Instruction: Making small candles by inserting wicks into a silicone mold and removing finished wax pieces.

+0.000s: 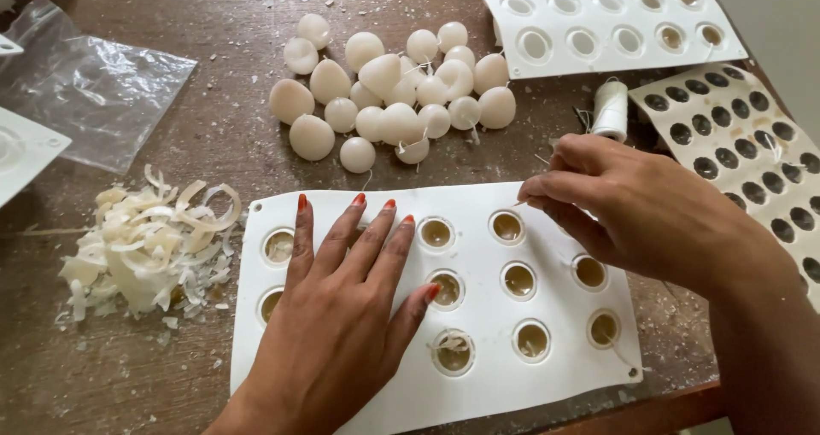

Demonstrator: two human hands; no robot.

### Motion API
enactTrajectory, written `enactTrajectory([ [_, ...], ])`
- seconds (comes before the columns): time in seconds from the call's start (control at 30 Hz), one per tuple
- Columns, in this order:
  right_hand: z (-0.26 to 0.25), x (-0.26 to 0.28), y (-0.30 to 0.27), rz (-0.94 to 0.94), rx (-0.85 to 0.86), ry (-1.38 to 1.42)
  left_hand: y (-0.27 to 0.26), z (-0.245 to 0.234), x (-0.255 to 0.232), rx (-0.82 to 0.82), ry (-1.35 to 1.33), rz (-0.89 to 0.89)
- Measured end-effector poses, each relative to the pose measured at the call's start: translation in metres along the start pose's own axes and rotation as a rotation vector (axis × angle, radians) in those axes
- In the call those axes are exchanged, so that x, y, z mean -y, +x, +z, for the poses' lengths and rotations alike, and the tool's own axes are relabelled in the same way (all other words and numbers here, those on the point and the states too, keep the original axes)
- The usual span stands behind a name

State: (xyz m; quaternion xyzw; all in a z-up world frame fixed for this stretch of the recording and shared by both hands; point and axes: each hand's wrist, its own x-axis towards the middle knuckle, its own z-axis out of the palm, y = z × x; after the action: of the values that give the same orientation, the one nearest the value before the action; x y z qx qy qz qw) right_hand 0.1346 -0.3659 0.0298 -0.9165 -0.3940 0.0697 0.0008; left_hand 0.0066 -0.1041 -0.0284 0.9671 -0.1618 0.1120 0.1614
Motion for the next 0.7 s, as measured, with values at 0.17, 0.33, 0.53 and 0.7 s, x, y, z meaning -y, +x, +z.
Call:
enactTrajectory([
  [0.17,0.001,0.001,-0.001,-0.087,-0.076,-0.077,0.000,0.000,-0.004,0.008,0.004,0.045],
  [0.33,0.005,-0.001,0.000,-0.164,-0.103,-0.137,0.001,0.001,-0.005,0.026,0.053,0.064],
  [0.53,0.005,0.003,0.001,-0.220,-0.142,-0.223,0.000,0.002,-0.005,0.060,0.110,0.046],
  [0.7,-0.002,0.009,0.000,-0.153,-0.028,-0.239,0.000,0.003,-0.008,0.062,0.130,0.030],
])
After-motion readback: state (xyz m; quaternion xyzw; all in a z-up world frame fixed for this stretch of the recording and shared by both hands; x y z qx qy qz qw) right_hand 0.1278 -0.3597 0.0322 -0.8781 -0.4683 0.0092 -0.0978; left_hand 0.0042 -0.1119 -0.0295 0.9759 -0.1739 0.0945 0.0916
